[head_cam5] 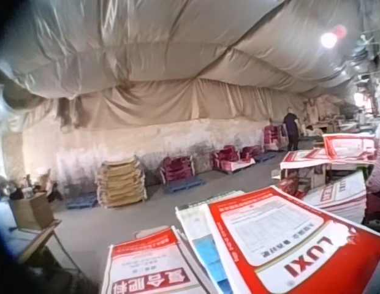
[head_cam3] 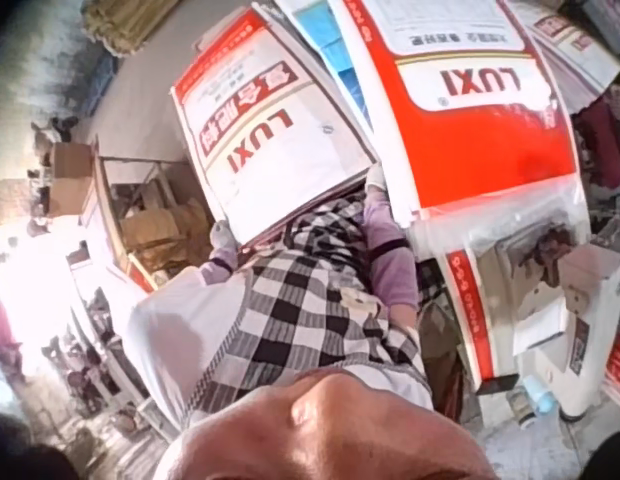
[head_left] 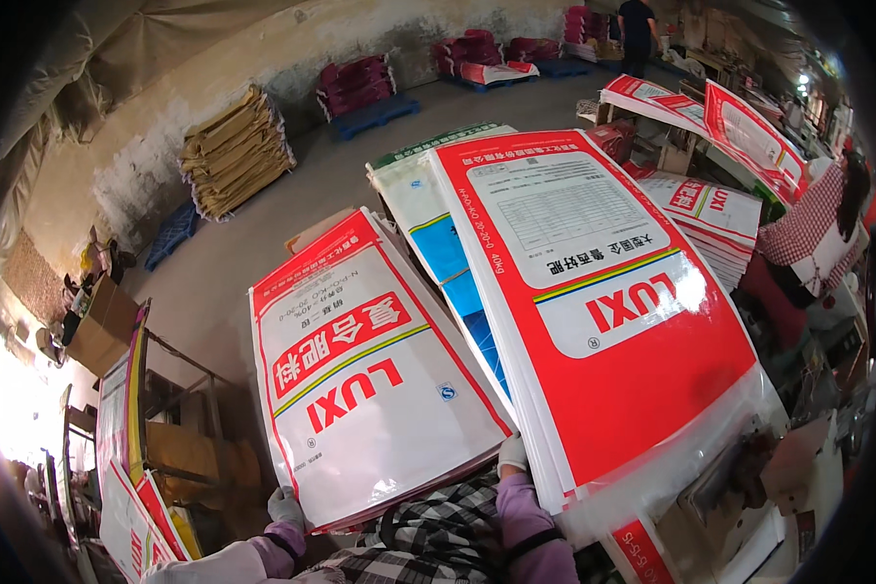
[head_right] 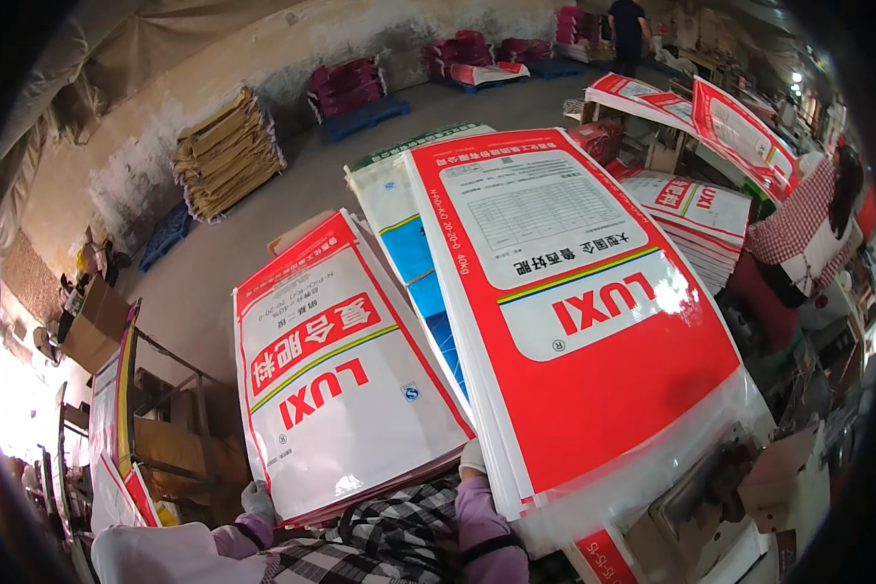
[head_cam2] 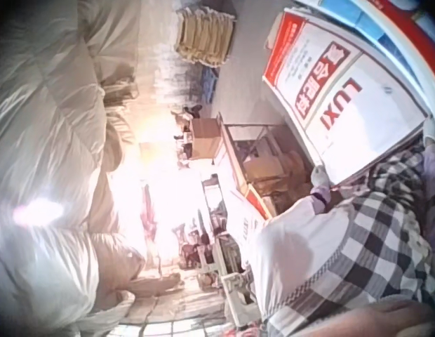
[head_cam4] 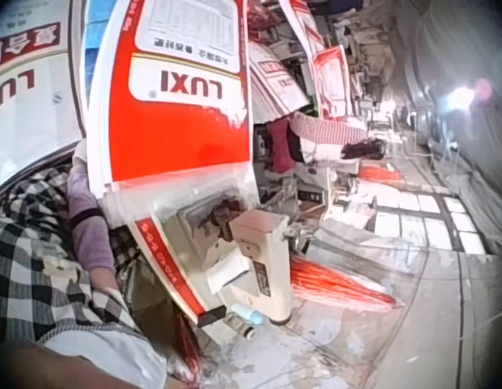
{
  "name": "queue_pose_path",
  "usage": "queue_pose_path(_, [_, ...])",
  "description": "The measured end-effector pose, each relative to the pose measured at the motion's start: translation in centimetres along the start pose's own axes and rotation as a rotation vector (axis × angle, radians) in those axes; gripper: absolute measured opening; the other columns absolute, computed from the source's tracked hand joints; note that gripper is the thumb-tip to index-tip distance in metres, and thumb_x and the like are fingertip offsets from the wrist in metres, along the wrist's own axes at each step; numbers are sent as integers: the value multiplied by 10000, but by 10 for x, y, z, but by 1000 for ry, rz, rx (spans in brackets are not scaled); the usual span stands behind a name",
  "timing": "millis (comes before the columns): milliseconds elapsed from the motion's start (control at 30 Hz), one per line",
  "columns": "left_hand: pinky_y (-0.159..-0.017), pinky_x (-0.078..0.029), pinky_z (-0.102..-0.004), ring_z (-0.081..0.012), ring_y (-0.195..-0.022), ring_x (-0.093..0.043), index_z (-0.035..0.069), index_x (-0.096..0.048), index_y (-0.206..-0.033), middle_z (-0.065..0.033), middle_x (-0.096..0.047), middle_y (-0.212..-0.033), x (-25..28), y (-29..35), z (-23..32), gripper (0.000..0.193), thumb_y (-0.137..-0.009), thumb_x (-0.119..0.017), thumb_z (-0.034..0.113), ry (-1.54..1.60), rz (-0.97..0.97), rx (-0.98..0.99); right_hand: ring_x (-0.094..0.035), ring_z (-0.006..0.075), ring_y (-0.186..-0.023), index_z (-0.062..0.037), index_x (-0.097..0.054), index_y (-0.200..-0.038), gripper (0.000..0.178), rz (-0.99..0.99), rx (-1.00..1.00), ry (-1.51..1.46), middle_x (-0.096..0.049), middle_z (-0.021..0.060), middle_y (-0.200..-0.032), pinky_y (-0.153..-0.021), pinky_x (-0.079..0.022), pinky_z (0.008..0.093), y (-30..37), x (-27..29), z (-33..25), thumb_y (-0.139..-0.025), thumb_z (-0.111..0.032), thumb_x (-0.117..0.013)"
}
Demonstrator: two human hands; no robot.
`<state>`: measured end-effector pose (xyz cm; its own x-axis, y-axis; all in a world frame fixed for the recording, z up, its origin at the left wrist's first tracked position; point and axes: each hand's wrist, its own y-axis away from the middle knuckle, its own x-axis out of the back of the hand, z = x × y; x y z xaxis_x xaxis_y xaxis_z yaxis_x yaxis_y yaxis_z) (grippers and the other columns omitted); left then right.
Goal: Feeding large fertilizer bags into an industrial sewing machine to seal the edges.
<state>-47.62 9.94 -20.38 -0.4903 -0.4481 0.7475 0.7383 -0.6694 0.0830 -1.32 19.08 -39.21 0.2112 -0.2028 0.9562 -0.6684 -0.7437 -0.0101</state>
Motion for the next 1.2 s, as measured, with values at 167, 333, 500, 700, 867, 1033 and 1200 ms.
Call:
queue_pose_path(167, [-715,-501,-307,-135,-771,-621,-4,-690,-1068,-62,-711,-886,21,-19,-14,230,-957,-581,166,60,36,33,-568,386,-1147,20,-614,-1203,357,-136,102,25,-618,235,-1196,-1027,-412,427,23,-8,-1,-924,-149,-467])
queue_pose_path(333, [-663,-488,-288,-119,-730,-593,2,-658,-1056,-34,-680,-846,-8,-62,-56,192,-963,-554,133,132,-93,57,-562,410,-1132,-1,-630,-1170,359,-21,137,-21,-626,227,-1174,-1001,-418,467,38,51,-25,-898,-209,-522])
queue_pose_path(500, [-663,-505,-287,-157,-800,-632,33,-567,-1212,-57,-649,-956,-19,-147,-101,273,-970,-507,144,414,-400,258,-556,420,-1131,-1,-623,-1176,378,-112,271,-412,-622,234,-1171,-1001,-414,481,36,127,-29,-889,-230,-537])
queue_pose_path(700, [-953,-464,-341,-204,-1180,-514,0,-491,-1302,-108,-553,-1252,-88,69,255,460,-845,-517,-43,427,-843,-864,-564,434,-1100,-45,-599,-1225,420,-60,264,-570,-614,248,-1161,-979,-419,509,101,183,2,-857,-246,-580])
queue_pose_path(867, [-896,-437,-466,-338,-1040,-553,52,-612,-1105,-156,-592,-1119,-135,377,361,505,-691,-776,289,-13,-1049,-2030,-629,352,-1019,-111,-635,-1123,308,-432,498,-499,-646,189,-1111,-868,-496,455,132,266,10,-862,-266,-587])
queue_pose_path(1033, [-803,-485,-380,-234,-871,-615,43,-626,-941,-83,-641,-890,-209,348,377,306,-762,-761,251,-336,-1313,-2143,-640,297,-764,-62,-642,-907,195,137,375,-838,-655,116,-816,-695,-512,408,120,365,86,-883,-252,-604])
queue_pose_path(1200, [-742,-473,-233,-69,-788,-554,1,-619,-878,9,-600,-796,-178,358,381,43,-909,-619,31,83,-1929,-1065,-640,374,-825,26,-626,-986,455,230,-414,-1204,-645,263,-889,-728,-492,434,69,373,132,-951,-419,-535])
